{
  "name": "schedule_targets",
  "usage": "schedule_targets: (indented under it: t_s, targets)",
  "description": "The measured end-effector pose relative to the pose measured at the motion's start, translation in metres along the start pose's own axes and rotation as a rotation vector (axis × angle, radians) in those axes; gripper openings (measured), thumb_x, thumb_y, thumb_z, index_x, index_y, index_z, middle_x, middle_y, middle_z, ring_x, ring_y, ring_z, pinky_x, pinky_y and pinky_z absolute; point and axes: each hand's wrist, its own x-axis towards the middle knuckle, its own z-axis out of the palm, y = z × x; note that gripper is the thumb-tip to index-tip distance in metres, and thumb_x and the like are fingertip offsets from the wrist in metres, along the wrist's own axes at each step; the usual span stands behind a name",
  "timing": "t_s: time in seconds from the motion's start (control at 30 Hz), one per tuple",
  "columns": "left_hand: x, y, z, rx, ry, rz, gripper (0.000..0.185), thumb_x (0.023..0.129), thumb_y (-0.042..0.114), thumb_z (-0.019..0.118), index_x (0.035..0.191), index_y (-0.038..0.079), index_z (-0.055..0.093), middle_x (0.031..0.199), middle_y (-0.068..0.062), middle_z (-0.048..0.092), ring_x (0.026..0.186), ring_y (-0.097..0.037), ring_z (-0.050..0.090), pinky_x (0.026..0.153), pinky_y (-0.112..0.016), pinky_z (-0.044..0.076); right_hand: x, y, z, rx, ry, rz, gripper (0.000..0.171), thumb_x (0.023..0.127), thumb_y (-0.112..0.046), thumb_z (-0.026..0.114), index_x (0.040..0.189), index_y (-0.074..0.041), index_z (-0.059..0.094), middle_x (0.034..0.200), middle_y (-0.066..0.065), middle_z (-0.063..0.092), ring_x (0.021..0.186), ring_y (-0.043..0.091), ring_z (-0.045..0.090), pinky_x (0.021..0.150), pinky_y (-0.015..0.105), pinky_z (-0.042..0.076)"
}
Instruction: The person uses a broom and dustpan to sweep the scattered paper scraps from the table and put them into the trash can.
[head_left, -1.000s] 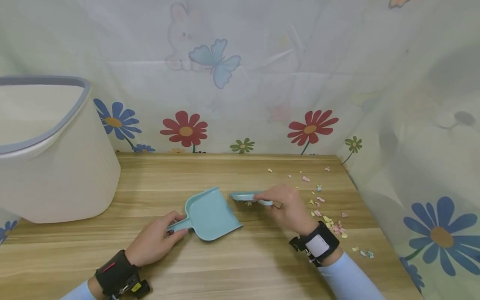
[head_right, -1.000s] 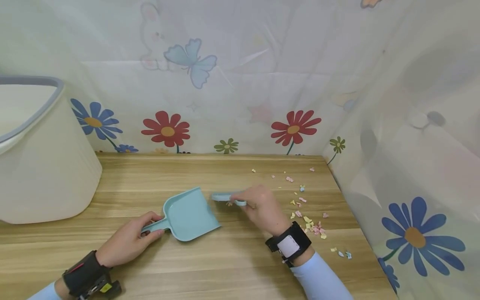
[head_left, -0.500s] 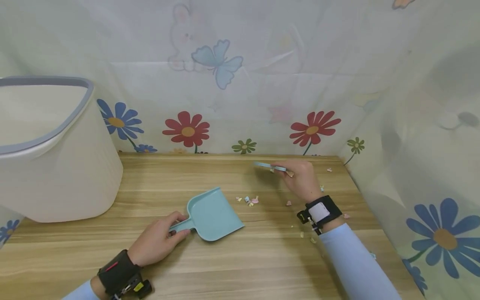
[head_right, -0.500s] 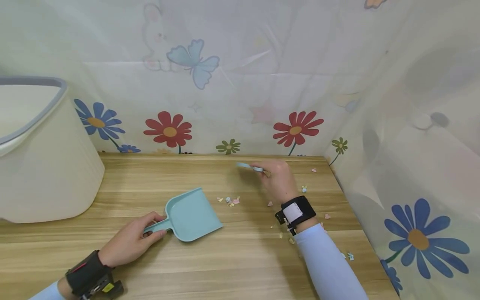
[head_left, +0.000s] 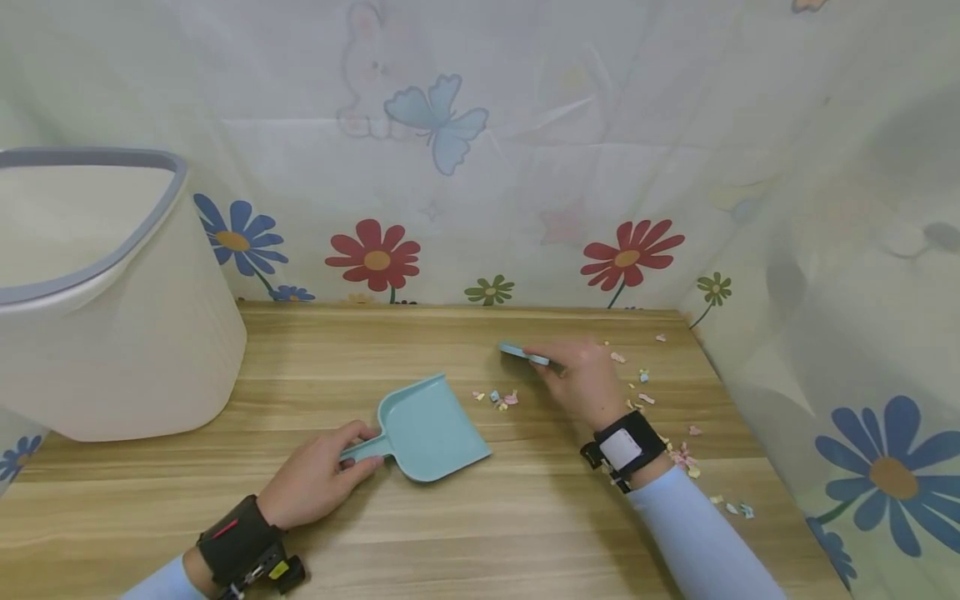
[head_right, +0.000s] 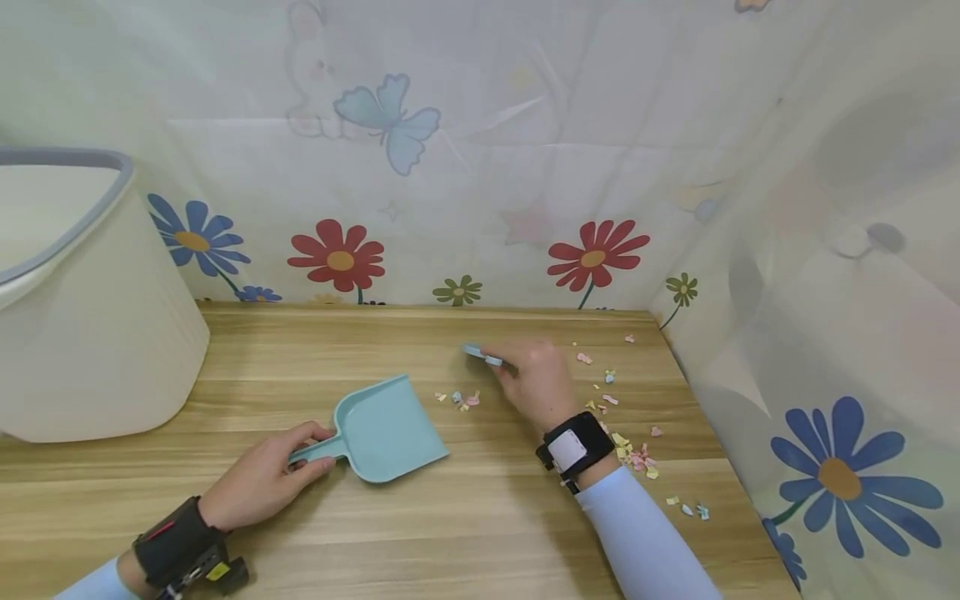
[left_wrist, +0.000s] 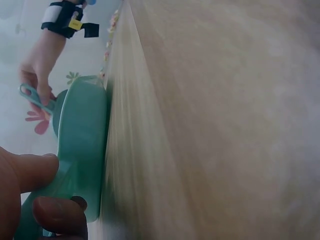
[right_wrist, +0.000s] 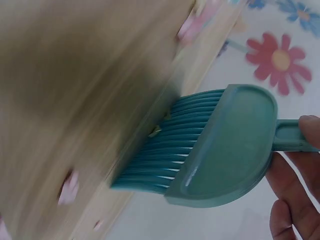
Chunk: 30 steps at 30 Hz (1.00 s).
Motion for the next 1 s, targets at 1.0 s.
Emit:
schedule_targets:
  t_s: [1.0]
  targets:
    - [0.000,0.009,0.001,-0.001,-0.007,0.024,0.027,0.096,0.038,0.074,0.120,0.026,0.071,0.114,0.007,0.073,0.082,-0.009,0.055,0.069,-0.023,0.042,0.002,-0.091,-0.008,0.319,0.129,0.134,0.014,0.085,-0.004,0.080,0.099,0.000,0.078,0.085,0.010,0.079,0.060,0.014,0.071,0.052,0.024,0.055]
